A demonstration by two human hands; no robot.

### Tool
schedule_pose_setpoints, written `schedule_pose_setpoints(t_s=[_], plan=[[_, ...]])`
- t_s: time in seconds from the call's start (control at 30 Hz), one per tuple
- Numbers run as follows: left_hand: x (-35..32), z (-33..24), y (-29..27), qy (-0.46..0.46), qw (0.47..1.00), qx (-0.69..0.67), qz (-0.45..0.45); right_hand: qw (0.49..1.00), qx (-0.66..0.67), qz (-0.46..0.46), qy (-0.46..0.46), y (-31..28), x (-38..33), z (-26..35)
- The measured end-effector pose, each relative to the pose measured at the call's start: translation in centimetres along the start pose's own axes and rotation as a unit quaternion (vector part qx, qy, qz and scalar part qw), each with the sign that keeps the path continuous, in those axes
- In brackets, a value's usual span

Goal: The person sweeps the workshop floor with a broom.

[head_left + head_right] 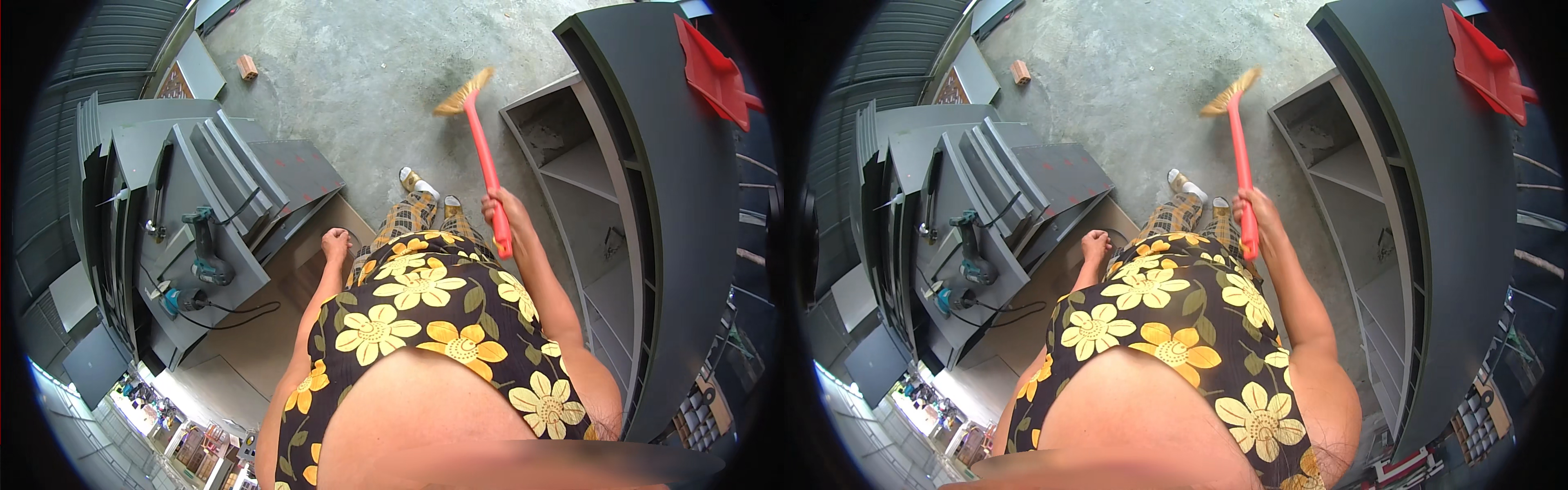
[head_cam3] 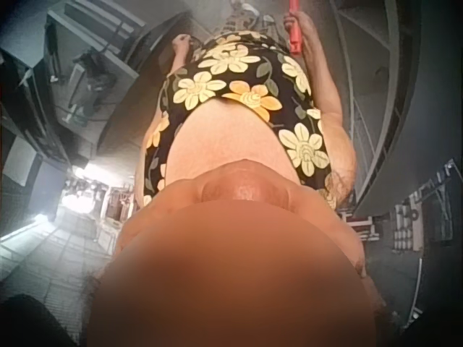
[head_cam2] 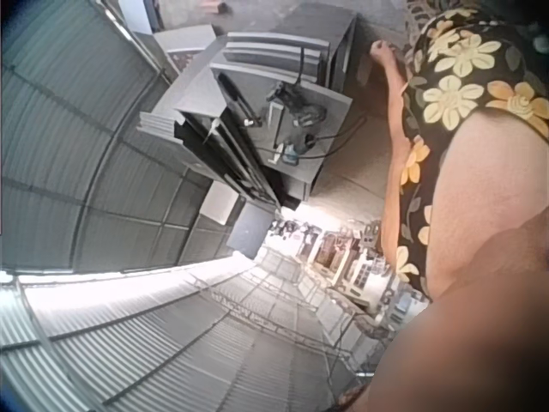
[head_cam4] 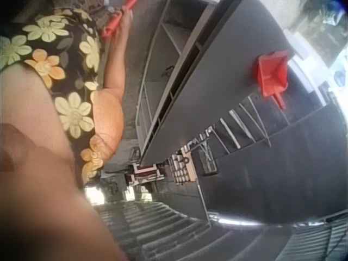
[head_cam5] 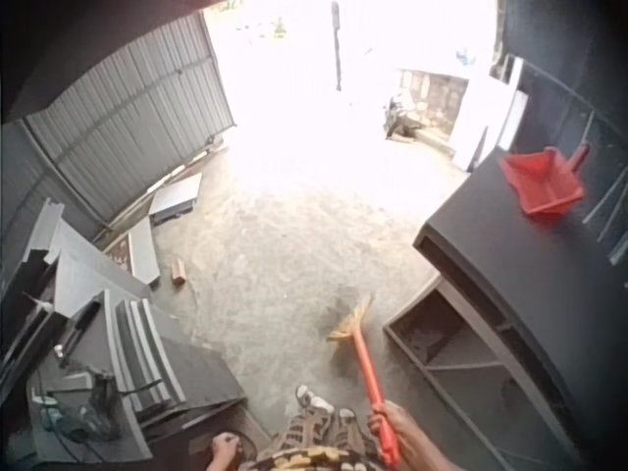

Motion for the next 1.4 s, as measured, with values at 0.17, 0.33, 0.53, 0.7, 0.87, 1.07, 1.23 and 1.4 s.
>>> schedule_pose_setpoints(t_s=[0.17, 0.33, 0.53, 0.7, 0.87, 1.07, 1.23, 1.4], plan=[[2.9, -1.9, 0.2, 0.026, 0.999, 0.029, 0.006, 0.995, 0.042, -0.073, 0.052, 0.7, -2.4, -1.5], [4.0, -3.4, 0.4, 0.042, 0.999, 0.004, 0.013, 0.972, 0.201, 0.037, 0.119, 1.6, 7.2, 0.2], [4.2, -5.4, -1.3, 0.047, 0.999, 0.01, 0.003, 0.935, 0.298, 0.134, 0.14, 5.6, 14.2, 5.5], [5.3, -2.7, -2.5, 0.018, 0.999, -0.027, -0.018, 0.994, -0.082, 0.065, -0.041, 7.5, 10.0, 4.7], [5.3, -0.9, -1.2, -0.008, 1.0, -0.015, -0.006, 0.961, -0.274, 0.003, -0.034, 9.1, 2.1, 4.1], [6.0, -2.8, 1.0, 0.021, 0.999, -0.029, -0.03, 0.852, -0.502, 0.066, 0.134, 9.8, 3.1, 5.9], [4.6, -8.4, 2.1, -0.017, 0.994, -0.101, -0.04, 0.78, -0.596, 0.072, 0.175, 9.6, 10.1, 9.6], [3.4, -9.9, 2.0, -0.03, 0.987, -0.14, -0.079, 0.725, -0.682, -0.031, 0.095, 5.6, 17.6, 18.9]])
Point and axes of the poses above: each hand's wrist, its own x-axis towards the middle knuckle, its own y-axis out of the palm, z = x × y, the point moved 6 cm from there along x, towards the middle knuckle
